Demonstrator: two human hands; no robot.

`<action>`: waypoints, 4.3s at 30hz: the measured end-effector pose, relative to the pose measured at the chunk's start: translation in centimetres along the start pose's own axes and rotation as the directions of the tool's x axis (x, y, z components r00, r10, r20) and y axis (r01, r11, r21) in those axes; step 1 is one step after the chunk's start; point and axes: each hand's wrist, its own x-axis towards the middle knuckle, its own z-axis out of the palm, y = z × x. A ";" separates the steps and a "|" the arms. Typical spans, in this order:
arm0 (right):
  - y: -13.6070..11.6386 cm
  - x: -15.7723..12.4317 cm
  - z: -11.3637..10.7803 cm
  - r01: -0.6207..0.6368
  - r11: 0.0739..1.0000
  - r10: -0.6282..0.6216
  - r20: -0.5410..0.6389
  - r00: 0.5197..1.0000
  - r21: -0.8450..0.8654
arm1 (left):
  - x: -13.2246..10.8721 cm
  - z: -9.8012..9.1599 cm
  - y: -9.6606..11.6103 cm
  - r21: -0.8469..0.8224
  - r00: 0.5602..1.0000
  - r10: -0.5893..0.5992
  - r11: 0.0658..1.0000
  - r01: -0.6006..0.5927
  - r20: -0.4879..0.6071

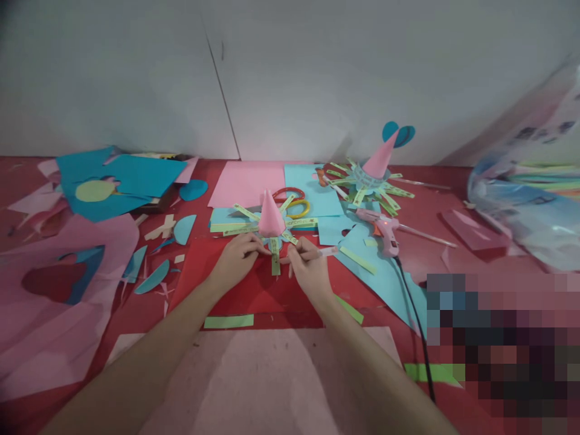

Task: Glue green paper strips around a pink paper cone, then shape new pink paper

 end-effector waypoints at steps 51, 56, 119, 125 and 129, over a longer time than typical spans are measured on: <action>-0.8 -0.8 0.4 -0.011 0.999 0.017 -0.106 0.994 0.050 | 0.0 0.1 0.0 0.019 0.999 0.029 0.999 -0.029 0.019; -0.7 -0.7 0.4 -0.029 1.000 0.028 -0.087 0.996 -0.011 | 0.0 0.0 0.0 0.010 0.999 0.027 1.000 -0.028 0.026; -0.1 -0.7 0.8 -0.033 0.994 0.035 0.012 0.999 -0.101 | 0.0 0.1 0.1 0.001 0.995 0.057 0.998 -0.057 0.086; 0.3 -0.7 0.9 0.005 0.978 -0.007 -0.008 1.000 -0.209 | 0.0 0.0 0.0 0.009 0.994 0.056 0.998 -0.057 0.089; 0.3 -0.6 1.1 0.032 0.990 -0.044 -0.080 0.996 -0.140 | 0.0 0.0 0.1 0.009 0.994 0.048 0.999 -0.049 0.093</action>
